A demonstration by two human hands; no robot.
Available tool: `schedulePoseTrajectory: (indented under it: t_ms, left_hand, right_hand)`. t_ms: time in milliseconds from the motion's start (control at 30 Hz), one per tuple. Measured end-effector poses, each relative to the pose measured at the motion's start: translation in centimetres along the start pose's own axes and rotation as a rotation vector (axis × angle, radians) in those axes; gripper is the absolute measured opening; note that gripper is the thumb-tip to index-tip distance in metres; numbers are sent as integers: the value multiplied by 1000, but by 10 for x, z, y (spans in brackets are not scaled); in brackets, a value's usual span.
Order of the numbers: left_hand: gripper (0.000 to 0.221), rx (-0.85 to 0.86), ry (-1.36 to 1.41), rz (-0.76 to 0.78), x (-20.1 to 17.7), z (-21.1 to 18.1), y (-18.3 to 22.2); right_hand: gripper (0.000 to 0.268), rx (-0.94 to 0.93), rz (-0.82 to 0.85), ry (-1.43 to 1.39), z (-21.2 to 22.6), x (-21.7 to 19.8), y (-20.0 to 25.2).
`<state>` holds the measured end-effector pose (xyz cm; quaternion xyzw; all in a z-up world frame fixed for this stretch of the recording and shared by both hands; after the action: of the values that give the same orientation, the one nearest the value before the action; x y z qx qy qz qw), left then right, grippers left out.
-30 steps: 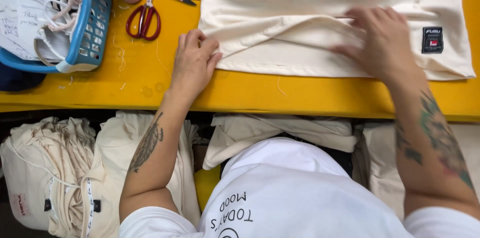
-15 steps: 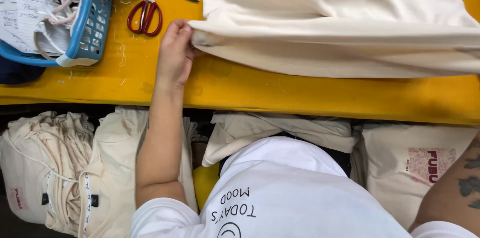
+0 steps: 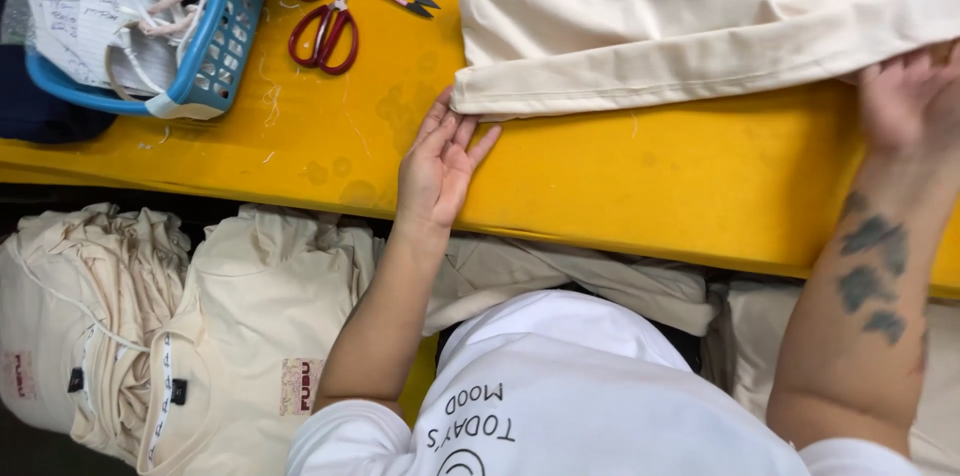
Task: Trimming loose threads from finished t-shirts using thread snips at a quality control station.
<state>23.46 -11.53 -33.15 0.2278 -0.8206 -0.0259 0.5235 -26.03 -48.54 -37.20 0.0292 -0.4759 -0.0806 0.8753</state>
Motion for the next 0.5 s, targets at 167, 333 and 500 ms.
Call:
schedulePoseTrajectory:
  t_ms: [167,333,500]
  left_hand:
    - [30,16,-361,-81,9,-58,11]
    - [17,875,-2037,-439,44,-177,-22]
    - [36,358,-2489,-691,-22,-210,-72]
  right_hand:
    - [72,-16,-95,-68,-52,78,134]
    - [34,271,-24,180,-99,143,237]
    - [16,384,199,218,-159,153,280]
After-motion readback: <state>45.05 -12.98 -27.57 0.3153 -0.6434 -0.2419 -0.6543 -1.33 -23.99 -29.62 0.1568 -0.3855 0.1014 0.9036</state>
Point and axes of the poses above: each hand's wrist, its own y-axis away from the middle knuckle, its own x-axis out of the palm, z = x × y, the point moved 8 cm from there along -y, towards the middle knuckle, and after that the axes turned 10 degrees about -x, right-handed, at the moved point
